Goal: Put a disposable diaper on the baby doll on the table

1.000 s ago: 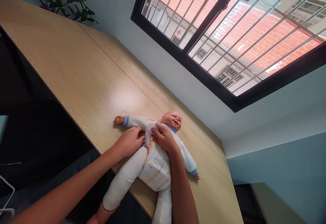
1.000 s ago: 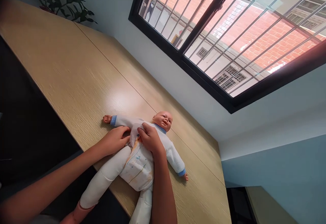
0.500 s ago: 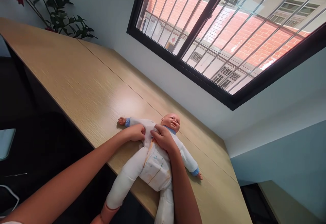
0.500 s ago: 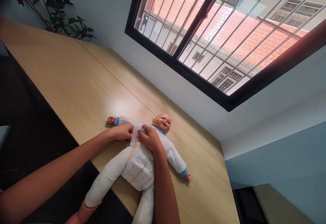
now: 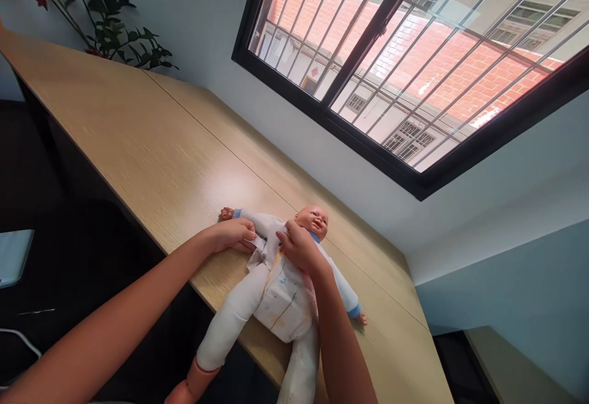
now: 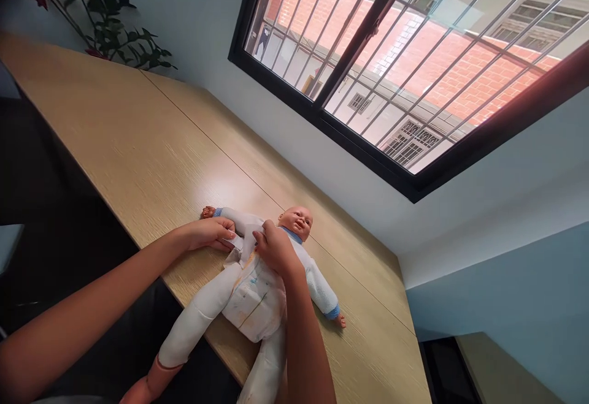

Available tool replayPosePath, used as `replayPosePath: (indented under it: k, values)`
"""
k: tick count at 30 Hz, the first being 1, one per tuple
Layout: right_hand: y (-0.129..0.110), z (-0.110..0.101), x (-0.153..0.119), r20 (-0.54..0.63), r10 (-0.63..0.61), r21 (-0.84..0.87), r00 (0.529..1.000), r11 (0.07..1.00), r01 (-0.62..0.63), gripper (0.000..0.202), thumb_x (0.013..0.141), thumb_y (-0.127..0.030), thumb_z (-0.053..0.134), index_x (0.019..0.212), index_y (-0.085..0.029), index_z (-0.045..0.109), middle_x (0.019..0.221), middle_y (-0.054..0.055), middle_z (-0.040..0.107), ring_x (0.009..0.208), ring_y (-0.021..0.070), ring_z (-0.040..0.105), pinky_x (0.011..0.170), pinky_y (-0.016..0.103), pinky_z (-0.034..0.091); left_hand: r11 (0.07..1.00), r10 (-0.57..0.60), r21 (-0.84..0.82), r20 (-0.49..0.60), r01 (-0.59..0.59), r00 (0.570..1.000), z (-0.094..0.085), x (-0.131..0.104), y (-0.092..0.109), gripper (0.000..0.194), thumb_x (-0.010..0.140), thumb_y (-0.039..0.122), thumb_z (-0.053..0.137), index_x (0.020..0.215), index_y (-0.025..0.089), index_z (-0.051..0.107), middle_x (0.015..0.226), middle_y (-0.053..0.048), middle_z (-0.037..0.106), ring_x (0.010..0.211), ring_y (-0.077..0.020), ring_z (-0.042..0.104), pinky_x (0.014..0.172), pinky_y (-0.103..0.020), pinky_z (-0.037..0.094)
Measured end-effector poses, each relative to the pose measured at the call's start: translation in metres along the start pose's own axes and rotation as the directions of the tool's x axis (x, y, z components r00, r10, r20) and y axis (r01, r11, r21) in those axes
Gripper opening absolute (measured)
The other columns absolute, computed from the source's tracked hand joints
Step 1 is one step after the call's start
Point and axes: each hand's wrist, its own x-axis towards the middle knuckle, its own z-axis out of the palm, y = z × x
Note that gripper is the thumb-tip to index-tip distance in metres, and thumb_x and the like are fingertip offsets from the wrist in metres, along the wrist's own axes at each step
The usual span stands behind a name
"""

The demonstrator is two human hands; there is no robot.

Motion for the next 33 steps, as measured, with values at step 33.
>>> replayPosePath:
  k: [33]
  values:
    - [-0.028, 0.039, 0.012, 0.019, -0.035, -0.515, 0.999, 0.856, 0.04, 0.026, 0.088, -0.01, 0.059, 0.109, -0.021, 0.071, 0.108, 0.011, 0.07, 0.097, 0.0253, 0.058, 0.069, 0.032, 0.033, 0.976, -0.031, -0.212, 0.068, 0.045, 0.997, -0.018, -0.019, 0.002, 0.034, 0.062, 0.027, 0.088, 0.074, 0.017, 0.057, 0.08, -0.003, 0.07, 0.083, -0.0222, 0.074, 0.088, -0.038, 0.061]
